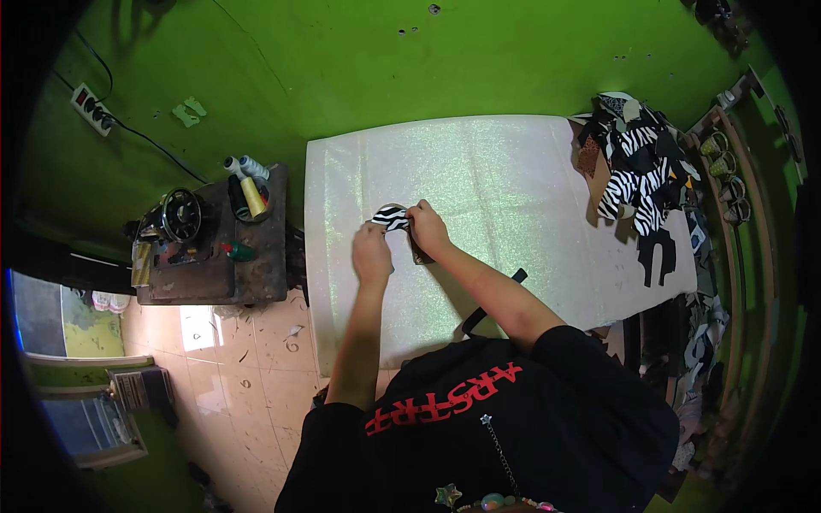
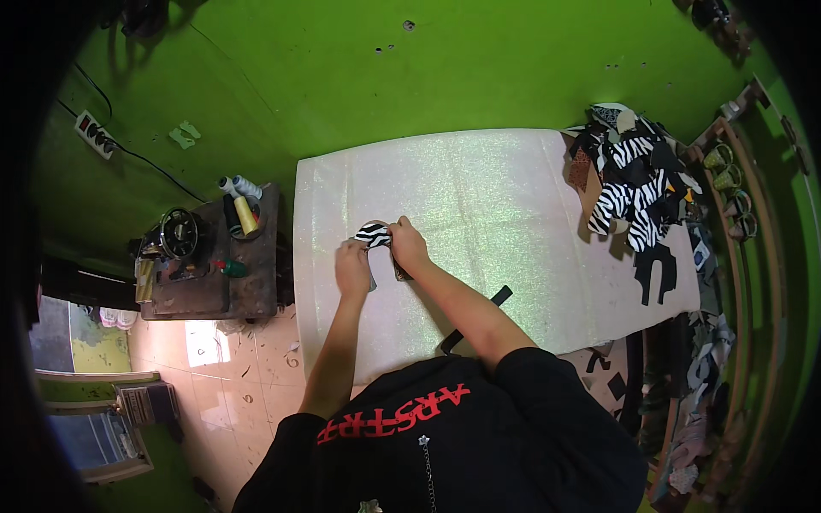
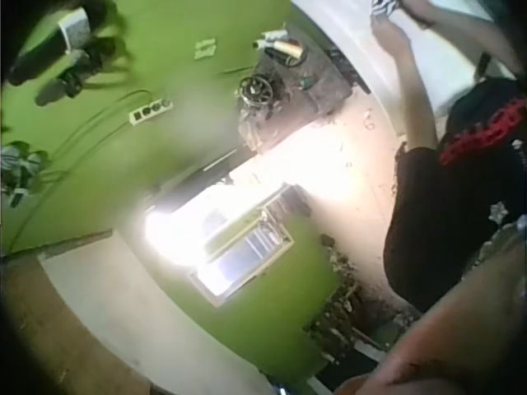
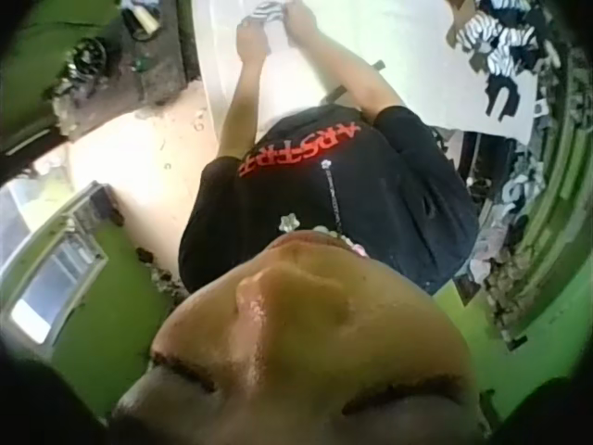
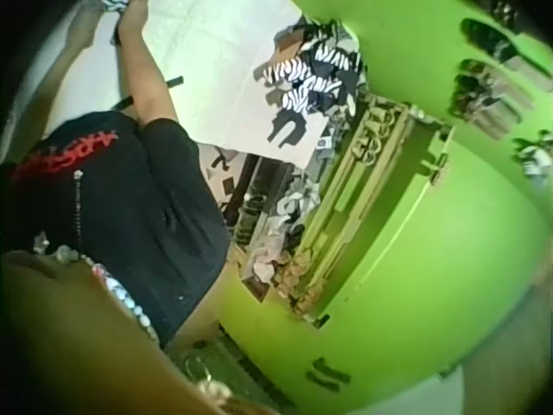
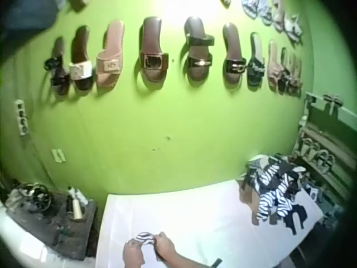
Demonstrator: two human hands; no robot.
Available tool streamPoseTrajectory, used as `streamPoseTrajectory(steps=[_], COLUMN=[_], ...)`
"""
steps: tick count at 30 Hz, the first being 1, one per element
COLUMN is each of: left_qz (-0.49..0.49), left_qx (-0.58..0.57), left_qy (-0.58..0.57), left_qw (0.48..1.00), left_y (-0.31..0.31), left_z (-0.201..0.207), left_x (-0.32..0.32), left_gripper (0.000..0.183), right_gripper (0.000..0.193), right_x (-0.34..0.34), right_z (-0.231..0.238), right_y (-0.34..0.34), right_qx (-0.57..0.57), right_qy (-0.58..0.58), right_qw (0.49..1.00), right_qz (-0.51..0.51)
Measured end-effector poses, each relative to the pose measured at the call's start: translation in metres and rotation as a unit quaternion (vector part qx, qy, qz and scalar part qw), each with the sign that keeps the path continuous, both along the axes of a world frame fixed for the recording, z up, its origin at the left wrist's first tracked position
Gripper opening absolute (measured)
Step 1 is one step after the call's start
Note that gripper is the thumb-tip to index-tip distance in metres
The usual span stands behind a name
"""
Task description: The person sorts various shoe upper components by picking them from a pile and laying them flat on a table one by one.
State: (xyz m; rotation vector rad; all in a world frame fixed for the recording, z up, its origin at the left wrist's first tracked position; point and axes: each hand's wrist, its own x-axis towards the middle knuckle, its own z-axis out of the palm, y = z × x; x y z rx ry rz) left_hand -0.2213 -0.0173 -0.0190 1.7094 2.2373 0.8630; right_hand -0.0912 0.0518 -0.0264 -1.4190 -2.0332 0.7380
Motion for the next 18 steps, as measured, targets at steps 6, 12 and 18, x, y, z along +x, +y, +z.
streamPoseTrajectory(steps=[6, 12, 18], left_qz=[-0.087, -0.098, -0.046], left_qx=[-0.052, -0.064, -0.014], left_qy=[0.004, -0.01, -0.077], left_qw=[0.995, 0.993, 0.996], left_y=[-0.016, -0.01, 0.003], left_z=[-0.027, -0.024, -0.003], left_x=[0.013, 0.014, 0.023], left_gripper=[0.052, 0.055, 0.041], right_gripper=[0.021, 0.03, 0.025], right_x=[0.009, 0.049, 0.118], right_z=[0.011, 0.008, 0.034], right_y=[-0.024, -0.024, -0.038], right_qx=[0.012, -0.03, -0.043], right_qy=[-0.068, 0.055, 0.18], right_qw=[0.997, 0.995, 0.983], right_qz=[0.035, 0.076, 0.002])
